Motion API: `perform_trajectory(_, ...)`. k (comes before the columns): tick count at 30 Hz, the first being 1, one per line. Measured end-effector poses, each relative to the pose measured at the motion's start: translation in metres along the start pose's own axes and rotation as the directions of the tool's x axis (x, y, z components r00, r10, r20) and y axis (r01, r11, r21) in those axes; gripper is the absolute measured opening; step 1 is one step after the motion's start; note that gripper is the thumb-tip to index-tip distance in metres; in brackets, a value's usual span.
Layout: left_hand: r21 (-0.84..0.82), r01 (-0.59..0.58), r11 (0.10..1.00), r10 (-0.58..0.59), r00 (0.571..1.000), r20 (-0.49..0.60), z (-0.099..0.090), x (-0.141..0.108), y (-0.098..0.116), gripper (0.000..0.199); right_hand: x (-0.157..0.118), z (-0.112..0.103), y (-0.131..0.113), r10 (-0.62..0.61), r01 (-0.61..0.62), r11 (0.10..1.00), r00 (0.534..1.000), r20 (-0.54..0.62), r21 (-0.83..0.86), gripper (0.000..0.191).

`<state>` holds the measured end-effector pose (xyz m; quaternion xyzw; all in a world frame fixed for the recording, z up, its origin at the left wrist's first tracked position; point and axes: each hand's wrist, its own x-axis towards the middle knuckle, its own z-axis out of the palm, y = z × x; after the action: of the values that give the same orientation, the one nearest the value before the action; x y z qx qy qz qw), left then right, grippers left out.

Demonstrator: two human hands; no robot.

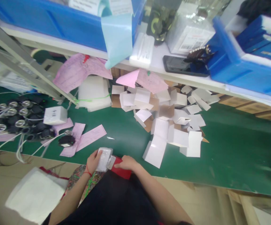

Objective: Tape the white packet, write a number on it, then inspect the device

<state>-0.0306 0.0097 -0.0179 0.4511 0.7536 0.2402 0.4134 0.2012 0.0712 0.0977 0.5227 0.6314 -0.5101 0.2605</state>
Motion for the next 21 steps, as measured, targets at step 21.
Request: perform_trajectory(21,-0.035,0.065,0.997,-0.065,0.998,-0.013,0.029,0.006,-0.006,0.071,0.024,-0.015,0.022,0.069,-0.070,0.996,0.997,-0.024,-0.055,0.052)
